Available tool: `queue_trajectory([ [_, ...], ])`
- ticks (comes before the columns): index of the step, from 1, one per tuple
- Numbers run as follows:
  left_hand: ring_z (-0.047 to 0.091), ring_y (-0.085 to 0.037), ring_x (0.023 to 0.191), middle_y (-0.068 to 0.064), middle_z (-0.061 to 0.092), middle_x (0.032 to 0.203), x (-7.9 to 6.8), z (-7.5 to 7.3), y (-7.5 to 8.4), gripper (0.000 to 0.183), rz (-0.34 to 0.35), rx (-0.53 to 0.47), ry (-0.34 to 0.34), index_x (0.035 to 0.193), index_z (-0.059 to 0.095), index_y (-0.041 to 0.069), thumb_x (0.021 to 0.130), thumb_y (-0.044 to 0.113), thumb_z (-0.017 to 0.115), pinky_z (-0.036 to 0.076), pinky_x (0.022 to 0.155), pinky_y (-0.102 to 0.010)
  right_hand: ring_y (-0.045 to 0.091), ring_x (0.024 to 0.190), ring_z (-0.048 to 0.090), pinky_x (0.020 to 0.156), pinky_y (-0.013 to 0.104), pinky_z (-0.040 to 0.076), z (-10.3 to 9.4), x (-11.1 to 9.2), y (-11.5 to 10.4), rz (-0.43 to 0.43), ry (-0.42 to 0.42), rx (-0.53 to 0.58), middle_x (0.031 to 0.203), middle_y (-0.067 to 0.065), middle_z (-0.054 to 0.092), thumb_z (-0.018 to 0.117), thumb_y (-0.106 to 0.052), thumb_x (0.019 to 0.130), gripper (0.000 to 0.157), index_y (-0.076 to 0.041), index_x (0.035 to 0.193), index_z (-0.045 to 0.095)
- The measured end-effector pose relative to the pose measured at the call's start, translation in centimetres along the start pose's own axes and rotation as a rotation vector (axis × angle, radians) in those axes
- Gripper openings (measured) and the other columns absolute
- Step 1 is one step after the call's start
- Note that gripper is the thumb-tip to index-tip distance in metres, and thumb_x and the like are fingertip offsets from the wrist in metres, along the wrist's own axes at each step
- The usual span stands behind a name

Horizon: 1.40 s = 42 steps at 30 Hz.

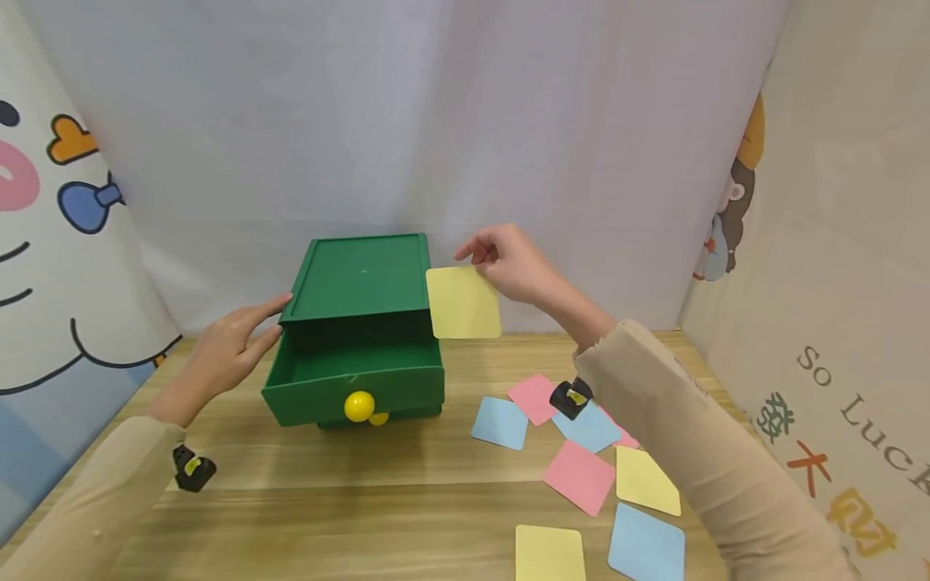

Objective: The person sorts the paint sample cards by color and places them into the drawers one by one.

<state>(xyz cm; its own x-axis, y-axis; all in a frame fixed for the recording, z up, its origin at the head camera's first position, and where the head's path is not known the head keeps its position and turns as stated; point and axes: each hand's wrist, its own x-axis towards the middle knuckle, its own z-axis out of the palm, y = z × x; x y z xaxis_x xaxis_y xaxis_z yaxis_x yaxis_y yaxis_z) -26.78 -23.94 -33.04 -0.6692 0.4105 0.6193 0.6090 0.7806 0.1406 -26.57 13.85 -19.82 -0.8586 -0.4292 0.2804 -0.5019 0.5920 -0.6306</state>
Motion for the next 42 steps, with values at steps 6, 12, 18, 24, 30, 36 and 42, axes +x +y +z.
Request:
queue_trajectory([
  [6,0.057,-0.038,0.098,-0.022,0.057,0.116,0.0,-0.1,0.1,0.043,-0.007,0.000,-0.003,0.135,0.045,0.007,0.094,0.020,0.051,0.047,0.076,-0.053,0.024,0.087,0.052,0.074,0.028,0.045,1.1,0.7,-1.1,0.014,0.013,0.010,0.094,0.015,0.058,0.048,0.010,0.087,0.025,0.004,0.104,0.065],
  [12,0.056,-0.037,0.100,-0.022,0.057,0.118,0.0,-0.1,0.1,0.043,-0.012,-0.003,-0.012,0.135,0.044,0.007,0.094,0.020,0.051,0.046,0.078,-0.053,0.023,0.086,0.053,0.076,0.028,0.047,3.8,1.3,-1.2,-0.013,-0.013,0.085,0.094,0.014,0.059,0.049,0.011,0.087,0.024,0.003,0.104,0.065],
  [18,0.056,-0.038,0.100,-0.022,0.057,0.117,0.0,0.0,0.2,0.043,-0.015,-0.008,-0.012,0.135,0.045,0.007,0.094,0.019,0.051,0.045,0.080,-0.053,0.023,0.085,0.054,0.075,0.026,0.047,6.6,1.7,-0.6,-0.032,-0.052,0.137,0.092,0.013,0.059,0.051,0.011,0.086,0.023,0.004,0.104,0.064],
  [24,0.056,-0.037,0.099,-0.022,0.057,0.116,0.0,-0.1,0.3,0.043,-0.016,-0.002,-0.011,0.134,0.045,0.006,0.093,0.018,0.051,0.046,0.080,-0.053,0.020,0.082,0.054,0.072,0.025,0.047,8.3,1.3,0.0,-0.054,-0.113,0.110,0.090,0.011,0.060,0.053,0.009,0.086,0.022,0.003,0.103,0.065],
  [30,0.057,-0.038,0.098,-0.022,0.058,0.115,0.0,-0.1,0.2,0.043,-0.013,-0.002,-0.005,0.134,0.045,0.006,0.093,0.018,0.051,0.046,0.078,-0.053,0.020,0.081,0.056,0.072,0.025,0.048,8.6,1.0,0.2,-0.110,-0.195,0.026,0.091,0.011,0.062,0.053,0.010,0.085,0.024,0.003,0.104,0.065],
  [36,0.057,-0.037,0.096,-0.022,0.058,0.114,0.0,-0.1,0.2,0.043,-0.007,-0.006,0.002,0.134,0.046,0.006,0.093,0.018,0.052,0.047,0.076,-0.052,0.021,0.082,0.057,0.072,0.024,0.049,8.6,0.8,0.1,-0.223,-0.238,-0.116,0.090,0.011,0.061,0.051,0.012,0.083,0.024,0.002,0.098,0.068],
  [42,0.057,-0.037,0.097,-0.022,0.058,0.115,0.0,-0.1,0.2,0.043,-0.014,-0.009,0.002,0.134,0.046,0.007,0.093,0.018,0.052,0.047,0.076,-0.052,0.020,0.078,0.057,0.069,0.022,0.049,8.7,0.8,0.1,-0.309,-0.215,-0.203,0.083,0.009,0.061,0.046,0.018,0.078,0.032,0.002,0.091,0.071],
])
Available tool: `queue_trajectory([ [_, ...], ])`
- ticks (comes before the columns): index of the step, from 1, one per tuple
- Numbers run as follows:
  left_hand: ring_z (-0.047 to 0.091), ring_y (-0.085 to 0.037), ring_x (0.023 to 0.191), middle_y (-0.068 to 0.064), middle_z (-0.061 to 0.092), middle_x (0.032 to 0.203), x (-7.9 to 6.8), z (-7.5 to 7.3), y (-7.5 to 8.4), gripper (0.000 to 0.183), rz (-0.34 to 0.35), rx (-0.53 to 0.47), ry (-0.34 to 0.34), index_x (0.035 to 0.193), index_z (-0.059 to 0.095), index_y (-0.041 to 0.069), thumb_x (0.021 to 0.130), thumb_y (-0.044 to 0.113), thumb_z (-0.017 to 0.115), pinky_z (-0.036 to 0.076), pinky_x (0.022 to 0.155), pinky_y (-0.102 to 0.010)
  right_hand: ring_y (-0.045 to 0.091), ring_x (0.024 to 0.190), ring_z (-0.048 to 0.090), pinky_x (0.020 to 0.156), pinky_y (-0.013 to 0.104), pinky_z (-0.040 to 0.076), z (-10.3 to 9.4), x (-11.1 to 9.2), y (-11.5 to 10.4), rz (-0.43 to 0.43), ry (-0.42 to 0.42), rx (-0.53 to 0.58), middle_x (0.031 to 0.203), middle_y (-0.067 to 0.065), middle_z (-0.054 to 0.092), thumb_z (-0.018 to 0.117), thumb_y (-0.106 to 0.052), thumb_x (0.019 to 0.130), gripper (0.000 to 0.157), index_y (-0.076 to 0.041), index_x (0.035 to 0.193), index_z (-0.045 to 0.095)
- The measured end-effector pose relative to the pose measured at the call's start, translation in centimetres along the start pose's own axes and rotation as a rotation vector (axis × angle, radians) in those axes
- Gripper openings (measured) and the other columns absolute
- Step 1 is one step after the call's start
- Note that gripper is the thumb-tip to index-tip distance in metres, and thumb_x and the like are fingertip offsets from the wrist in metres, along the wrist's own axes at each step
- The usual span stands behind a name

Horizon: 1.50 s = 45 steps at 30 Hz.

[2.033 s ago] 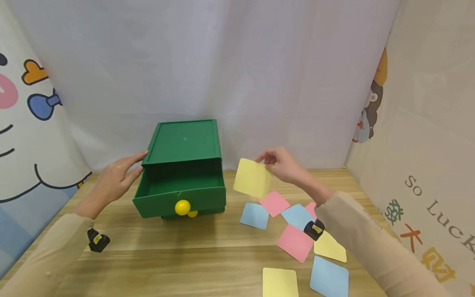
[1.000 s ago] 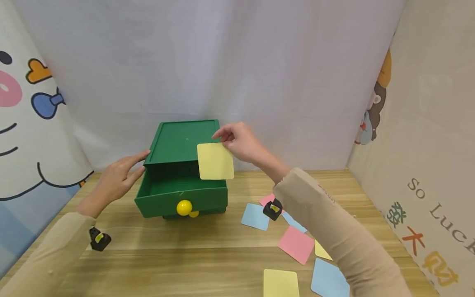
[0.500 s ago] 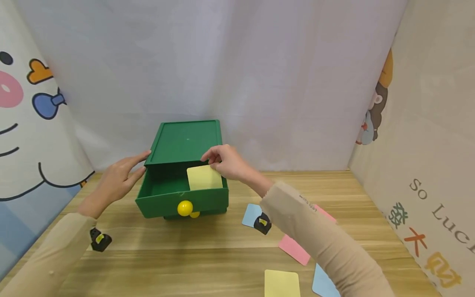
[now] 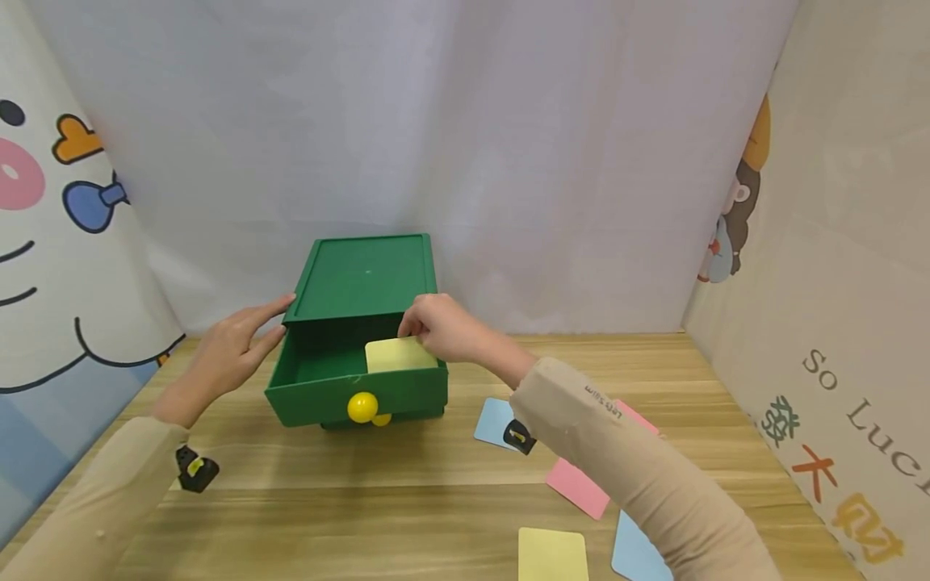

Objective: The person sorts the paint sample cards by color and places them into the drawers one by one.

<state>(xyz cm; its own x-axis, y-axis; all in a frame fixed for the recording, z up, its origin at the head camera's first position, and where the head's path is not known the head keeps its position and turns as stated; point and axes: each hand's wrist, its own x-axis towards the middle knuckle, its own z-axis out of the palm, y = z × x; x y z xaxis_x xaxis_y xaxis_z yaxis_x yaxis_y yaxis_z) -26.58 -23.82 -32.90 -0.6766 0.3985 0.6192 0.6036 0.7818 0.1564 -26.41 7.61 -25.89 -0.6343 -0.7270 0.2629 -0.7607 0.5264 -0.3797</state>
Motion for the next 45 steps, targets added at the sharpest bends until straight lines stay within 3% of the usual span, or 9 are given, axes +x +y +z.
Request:
queue_trajectory([
  [4,0.057,-0.037,0.097,-0.022,0.058,0.115,0.0,0.0,0.0,0.043,0.000,0.004,-0.003,0.134,0.045,0.007,0.093,0.018,0.052,0.047,0.076,-0.052,0.021,0.077,0.056,0.067,0.022,0.048,-0.1,0.0,0.0,-0.013,0.003,-0.030,0.083,0.012,0.060,0.044,0.019,0.078,0.033,0.005,0.091,0.070],
  [14,0.057,-0.037,0.096,-0.022,0.058,0.115,0.0,0.0,-0.1,0.043,-0.002,0.000,-0.009,0.135,0.045,0.007,0.094,0.019,0.051,0.046,0.076,-0.052,0.023,0.082,0.060,0.073,0.026,0.051,-1.4,-0.8,0.0,0.020,-0.004,0.017,0.093,0.014,0.063,0.058,0.008,0.082,0.019,0.005,0.099,0.065],
  [23,0.057,-0.036,0.095,-0.022,0.058,0.114,0.0,0.1,-0.3,0.043,0.017,-0.004,0.004,0.135,0.045,0.007,0.094,0.020,0.051,0.047,0.077,-0.052,0.024,0.081,0.060,0.069,0.029,0.053,-3.5,-3.5,0.8,0.018,0.038,0.090,0.093,0.015,0.064,0.059,0.004,0.082,0.021,0.007,0.102,0.063],
  [28,0.057,-0.036,0.096,-0.022,0.058,0.114,0.0,0.2,-0.4,0.044,0.011,-0.009,-0.003,0.135,0.045,0.007,0.093,0.020,0.052,0.046,0.076,-0.052,0.021,0.080,0.060,0.068,0.029,0.053,-4.1,-6.3,2.0,0.089,0.037,0.116,0.091,0.010,0.063,0.062,0.001,0.082,0.023,0.005,0.105,0.061],
  [33,0.056,-0.037,0.097,-0.022,0.058,0.115,0.0,0.1,-0.4,0.044,0.003,-0.010,-0.012,0.135,0.045,0.008,0.094,0.020,0.051,0.046,0.077,-0.053,0.020,0.084,0.059,0.071,0.030,0.052,-3.5,-10.2,3.3,0.183,0.001,0.141,0.093,0.007,0.062,0.064,-0.008,0.084,0.030,0.006,0.110,0.059],
  [41,0.056,-0.037,0.097,-0.022,0.057,0.115,0.1,0.1,-0.4,0.044,-0.001,-0.013,-0.013,0.135,0.045,0.008,0.093,0.020,0.052,0.046,0.077,-0.053,0.012,0.082,0.054,0.068,0.026,0.049,1.0,-17.3,4.6,0.280,0.009,0.101,0.096,0.001,0.060,0.071,-0.021,0.078,0.038,0.000,0.108,0.060],
  [45,0.056,-0.037,0.098,-0.022,0.057,0.116,0.0,0.2,-0.4,0.044,-0.003,-0.018,-0.011,0.135,0.044,0.008,0.094,0.020,0.052,0.046,0.078,-0.053,0.013,0.082,0.053,0.067,0.027,0.047,3.7,-20.5,4.8,0.308,0.025,0.136,0.095,0.001,0.057,0.073,-0.024,0.076,0.043,0.000,0.108,0.059],
])
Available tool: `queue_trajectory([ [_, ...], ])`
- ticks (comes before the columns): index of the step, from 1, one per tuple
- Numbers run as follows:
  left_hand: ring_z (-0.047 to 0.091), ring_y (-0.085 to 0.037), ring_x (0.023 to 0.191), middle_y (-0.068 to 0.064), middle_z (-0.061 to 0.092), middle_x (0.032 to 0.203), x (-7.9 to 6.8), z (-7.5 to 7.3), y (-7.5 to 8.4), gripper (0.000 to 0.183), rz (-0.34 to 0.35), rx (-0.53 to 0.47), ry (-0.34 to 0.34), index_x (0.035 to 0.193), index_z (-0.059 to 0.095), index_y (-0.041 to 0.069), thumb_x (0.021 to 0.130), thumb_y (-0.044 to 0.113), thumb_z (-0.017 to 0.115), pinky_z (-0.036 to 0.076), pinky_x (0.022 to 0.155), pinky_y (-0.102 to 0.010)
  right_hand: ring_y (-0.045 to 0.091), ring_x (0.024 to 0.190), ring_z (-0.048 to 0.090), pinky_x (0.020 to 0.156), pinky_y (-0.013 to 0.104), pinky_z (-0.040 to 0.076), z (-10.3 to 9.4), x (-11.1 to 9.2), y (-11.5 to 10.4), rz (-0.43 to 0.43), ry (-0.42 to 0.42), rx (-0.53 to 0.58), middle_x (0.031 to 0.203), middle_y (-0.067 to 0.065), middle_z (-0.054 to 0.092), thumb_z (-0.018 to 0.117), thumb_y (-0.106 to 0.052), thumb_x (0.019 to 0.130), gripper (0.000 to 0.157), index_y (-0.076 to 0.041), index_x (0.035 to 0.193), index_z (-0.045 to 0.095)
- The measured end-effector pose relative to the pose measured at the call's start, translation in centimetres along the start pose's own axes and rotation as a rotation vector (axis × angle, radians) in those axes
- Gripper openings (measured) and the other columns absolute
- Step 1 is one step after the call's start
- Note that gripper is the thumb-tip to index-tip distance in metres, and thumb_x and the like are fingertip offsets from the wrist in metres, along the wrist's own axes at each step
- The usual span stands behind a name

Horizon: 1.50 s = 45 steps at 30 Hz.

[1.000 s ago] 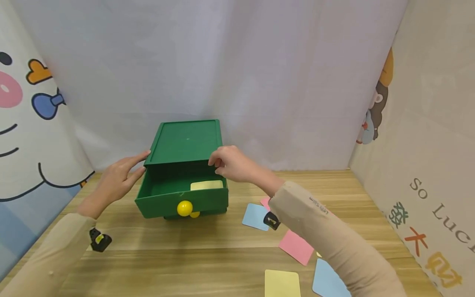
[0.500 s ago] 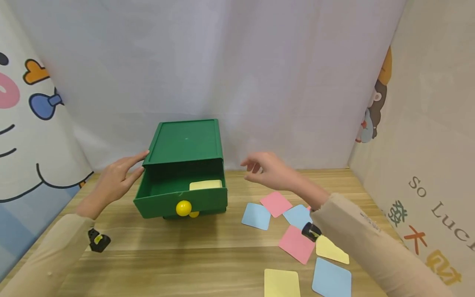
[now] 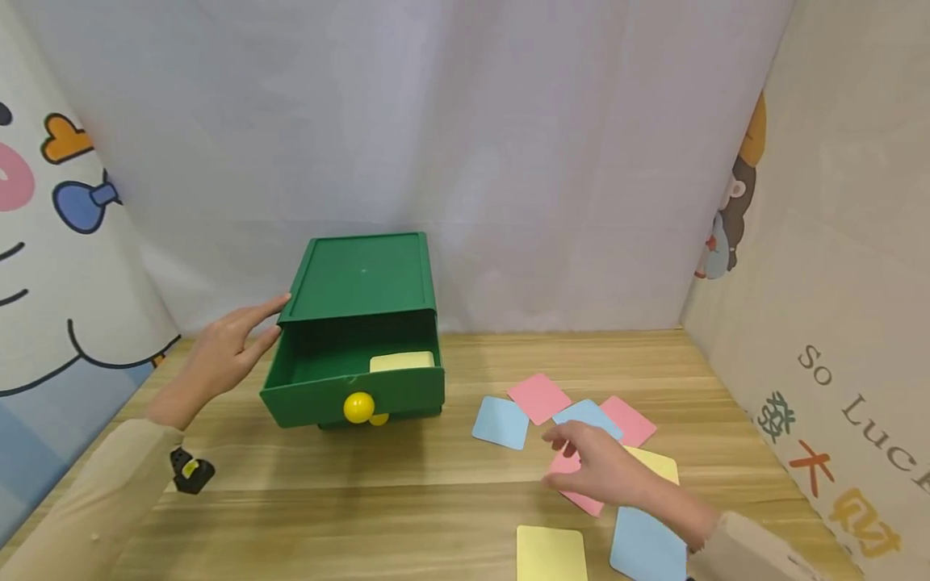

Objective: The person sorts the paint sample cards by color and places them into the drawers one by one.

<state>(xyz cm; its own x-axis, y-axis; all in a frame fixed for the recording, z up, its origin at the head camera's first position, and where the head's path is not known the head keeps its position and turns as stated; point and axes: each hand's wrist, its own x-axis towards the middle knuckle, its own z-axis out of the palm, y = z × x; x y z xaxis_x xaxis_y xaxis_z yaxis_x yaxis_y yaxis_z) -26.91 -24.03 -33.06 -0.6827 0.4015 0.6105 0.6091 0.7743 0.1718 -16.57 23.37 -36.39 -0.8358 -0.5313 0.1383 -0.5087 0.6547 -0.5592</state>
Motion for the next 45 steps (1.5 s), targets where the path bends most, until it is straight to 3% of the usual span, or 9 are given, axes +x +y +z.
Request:
queue_trajectory([
  [10,0.056,-0.037,0.099,-0.022,0.057,0.117,0.0,-0.1,0.0,0.044,0.000,-0.002,0.003,0.135,0.044,0.008,0.094,0.020,0.051,0.046,0.078,-0.053,0.015,0.085,0.051,0.071,0.027,0.045,5.4,-5.2,2.2,0.088,-0.068,-0.004,0.103,0.000,0.053,0.079,-0.032,0.067,0.057,-0.001,0.110,0.057],
  [13,0.056,-0.037,0.098,-0.022,0.057,0.117,-0.1,0.0,0.0,0.044,-0.002,-0.003,0.001,0.136,0.044,0.008,0.094,0.020,0.051,0.046,0.078,-0.053,0.011,0.085,0.048,0.069,0.025,0.045,6.1,-5.7,2.6,0.057,-0.084,-0.033,0.102,0.000,0.050,0.080,-0.035,0.065,0.060,-0.001,0.109,0.057],
  [19,0.056,-0.037,0.096,-0.022,0.057,0.117,-0.2,0.0,-0.1,0.044,-0.004,-0.001,0.002,0.136,0.044,0.008,0.094,0.020,0.051,0.046,0.077,-0.053,0.005,0.079,0.044,0.062,0.021,0.045,6.9,-6.1,2.9,-0.008,-0.024,-0.169,0.094,-0.003,0.045,0.076,-0.057,0.060,0.073,0.000,0.104,0.059],
  [24,0.056,-0.037,0.096,-0.022,0.056,0.118,-0.3,0.0,0.0,0.044,-0.008,-0.009,-0.003,0.135,0.044,0.008,0.094,0.019,0.051,0.045,0.078,-0.053,0.002,0.075,0.042,0.059,0.020,0.042,7.3,-6.4,2.7,-0.016,0.022,-0.221,0.091,-0.005,0.045,0.073,-0.062,0.060,0.075,-0.002,0.102,0.060],
  [26,0.056,-0.037,0.096,-0.022,0.056,0.118,-0.3,0.0,0.0,0.044,-0.009,-0.009,-0.005,0.135,0.044,0.008,0.094,0.019,0.051,0.045,0.079,-0.053,0.001,0.073,0.041,0.058,0.020,0.041,7.2,-6.3,2.6,0.024,-0.001,-0.182,0.090,-0.005,0.044,0.076,-0.057,0.061,0.070,-0.003,0.101,0.061],
  [30,0.057,-0.037,0.096,-0.022,0.056,0.117,-0.3,0.0,0.1,0.044,-0.010,0.000,-0.006,0.136,0.044,0.009,0.094,0.020,0.051,0.045,0.079,-0.053,0.001,0.066,0.037,0.055,0.020,0.037,7.0,-5.8,2.6,0.113,-0.086,-0.012,0.086,-0.002,0.042,0.080,-0.021,0.065,0.042,-0.003,0.098,0.060],
  [34,0.057,-0.037,0.096,-0.022,0.056,0.117,-0.3,0.1,0.0,0.045,-0.014,0.003,-0.008,0.136,0.043,0.009,0.094,0.020,0.051,0.045,0.079,-0.053,0.000,0.063,0.036,0.053,0.018,0.035,6.8,-5.5,3.1,0.030,-0.102,0.127,0.082,-0.001,0.043,0.070,0.008,0.065,0.031,-0.003,0.092,0.058],
  [39,0.056,-0.037,0.096,-0.022,0.056,0.118,-0.2,0.1,0.0,0.045,-0.015,0.000,-0.007,0.137,0.043,0.010,0.094,0.020,0.051,0.045,0.078,-0.053,0.003,0.067,0.042,0.055,0.020,0.040,6.1,-4.8,3.7,-0.136,-0.078,0.229,0.081,0.002,0.053,0.059,0.019,0.070,0.025,0.000,0.086,0.058],
  [45,0.057,-0.037,0.095,-0.022,0.056,0.117,-0.1,0.1,0.0,0.044,-0.007,0.003,0.001,0.136,0.044,0.009,0.094,0.020,0.051,0.046,0.077,-0.053,0.002,0.069,0.047,0.057,0.020,0.044,4.3,-3.2,3.1,-0.127,-0.094,0.277,0.080,0.000,0.056,0.056,0.016,0.073,0.021,-0.001,0.084,0.062],
])
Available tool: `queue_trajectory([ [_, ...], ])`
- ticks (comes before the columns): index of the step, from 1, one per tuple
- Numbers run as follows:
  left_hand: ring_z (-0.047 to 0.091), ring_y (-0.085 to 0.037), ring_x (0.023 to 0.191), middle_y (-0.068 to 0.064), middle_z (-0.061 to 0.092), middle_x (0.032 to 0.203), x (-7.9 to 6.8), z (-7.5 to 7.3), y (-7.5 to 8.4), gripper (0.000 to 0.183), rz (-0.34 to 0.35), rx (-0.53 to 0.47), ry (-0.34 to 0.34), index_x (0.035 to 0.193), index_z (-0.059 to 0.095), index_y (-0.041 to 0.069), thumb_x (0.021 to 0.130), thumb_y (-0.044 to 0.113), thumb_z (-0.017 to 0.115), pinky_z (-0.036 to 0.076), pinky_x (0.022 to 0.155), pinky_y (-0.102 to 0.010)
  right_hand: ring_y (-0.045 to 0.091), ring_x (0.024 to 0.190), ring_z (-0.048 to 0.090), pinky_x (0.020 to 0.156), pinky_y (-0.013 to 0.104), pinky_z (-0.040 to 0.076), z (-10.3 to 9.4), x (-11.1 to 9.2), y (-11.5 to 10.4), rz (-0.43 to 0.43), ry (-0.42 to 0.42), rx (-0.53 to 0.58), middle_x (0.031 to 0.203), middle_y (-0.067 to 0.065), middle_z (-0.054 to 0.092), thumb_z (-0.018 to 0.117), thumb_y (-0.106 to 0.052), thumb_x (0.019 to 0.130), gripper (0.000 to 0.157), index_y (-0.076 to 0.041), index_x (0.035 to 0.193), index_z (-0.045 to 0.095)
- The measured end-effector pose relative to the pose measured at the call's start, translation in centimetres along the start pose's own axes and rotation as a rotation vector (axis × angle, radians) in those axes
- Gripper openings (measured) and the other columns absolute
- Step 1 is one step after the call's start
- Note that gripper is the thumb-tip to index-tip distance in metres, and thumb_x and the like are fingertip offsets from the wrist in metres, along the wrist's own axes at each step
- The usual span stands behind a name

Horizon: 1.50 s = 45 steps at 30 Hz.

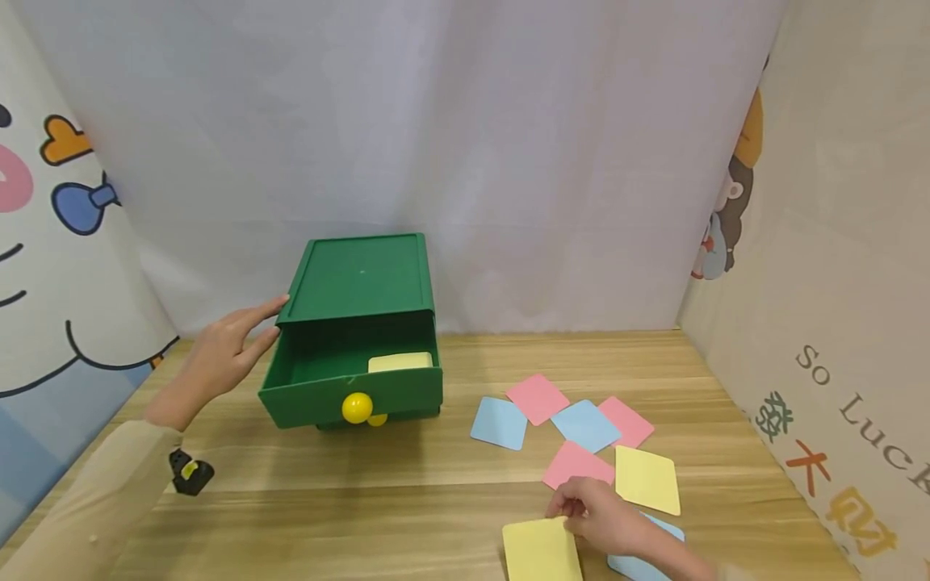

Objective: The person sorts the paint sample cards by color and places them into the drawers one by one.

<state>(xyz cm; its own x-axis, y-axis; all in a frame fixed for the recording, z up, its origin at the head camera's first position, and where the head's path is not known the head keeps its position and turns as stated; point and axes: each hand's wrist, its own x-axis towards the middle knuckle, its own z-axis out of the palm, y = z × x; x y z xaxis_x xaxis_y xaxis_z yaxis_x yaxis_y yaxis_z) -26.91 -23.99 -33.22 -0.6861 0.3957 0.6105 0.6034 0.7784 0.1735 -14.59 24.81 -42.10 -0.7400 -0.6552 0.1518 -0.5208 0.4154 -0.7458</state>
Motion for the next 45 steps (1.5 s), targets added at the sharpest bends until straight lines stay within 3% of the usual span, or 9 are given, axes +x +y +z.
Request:
queue_trajectory([
  [6,0.057,-0.037,0.095,-0.022,0.057,0.117,0.0,0.0,0.0,0.044,0.007,0.006,0.004,0.136,0.044,0.009,0.094,0.020,0.051,0.047,0.076,-0.053,0.003,0.066,0.047,0.052,0.023,0.049,-2.1,2.1,-2.1,0.105,-0.017,0.072,0.080,0.003,0.054,0.051,0.014,0.077,0.019,0.002,0.088,0.061],
  [11,0.057,-0.037,0.096,-0.022,0.057,0.117,0.0,-0.1,0.0,0.044,0.006,0.007,0.002,0.136,0.044,0.009,0.094,0.020,0.051,0.046,0.077,-0.053,0.006,0.070,0.049,0.058,0.029,0.054,-4.5,4.3,-4.3,0.169,0.008,0.035,0.082,0.006,0.054,0.052,0.012,0.080,0.016,0.003,0.090,0.062],
  [19,0.057,-0.037,0.095,-0.022,0.057,0.116,0.0,0.0,0.0,0.044,0.009,0.009,0.004,0.136,0.044,0.010,0.094,0.021,0.051,0.047,0.075,-0.052,0.012,0.073,0.053,0.064,0.028,0.053,-8.7,7.8,-7.9,0.155,0.061,0.008,0.089,0.011,0.056,0.052,0.008,0.084,0.018,0.008,0.099,0.061],
  [25,0.057,-0.036,0.095,-0.022,0.057,0.117,0.0,0.0,0.0,0.044,0.007,0.011,0.004,0.136,0.044,0.009,0.094,0.021,0.052,0.047,0.075,-0.052,0.012,0.074,0.055,0.066,0.027,0.053,-10.8,10.6,-10.8,0.128,0.119,-0.012,0.091,0.015,0.058,0.051,0.009,0.084,0.019,0.011,0.100,0.061],
  [32,0.057,-0.037,0.095,-0.023,0.057,0.116,0.0,-0.2,0.1,0.044,0.007,0.013,0.001,0.135,0.044,0.008,0.094,0.020,0.051,0.047,0.075,-0.052,0.021,0.077,0.056,0.069,0.028,0.053,-11.4,14.0,-13.5,0.127,0.152,-0.015,0.089,0.015,0.059,0.051,0.008,0.084,0.021,0.008,0.102,0.063],
  [45,0.055,-0.038,0.100,-0.022,0.056,0.119,0.0,-0.3,0.2,0.044,-0.002,0.010,-0.013,0.135,0.044,0.008,0.094,0.021,0.051,0.045,0.079,-0.053,0.023,0.078,0.055,0.070,0.029,0.054,-10.2,19.7,-15.9,0.118,0.180,-0.016,0.090,0.015,0.059,0.052,0.005,0.087,0.021,0.005,0.104,0.063],
])
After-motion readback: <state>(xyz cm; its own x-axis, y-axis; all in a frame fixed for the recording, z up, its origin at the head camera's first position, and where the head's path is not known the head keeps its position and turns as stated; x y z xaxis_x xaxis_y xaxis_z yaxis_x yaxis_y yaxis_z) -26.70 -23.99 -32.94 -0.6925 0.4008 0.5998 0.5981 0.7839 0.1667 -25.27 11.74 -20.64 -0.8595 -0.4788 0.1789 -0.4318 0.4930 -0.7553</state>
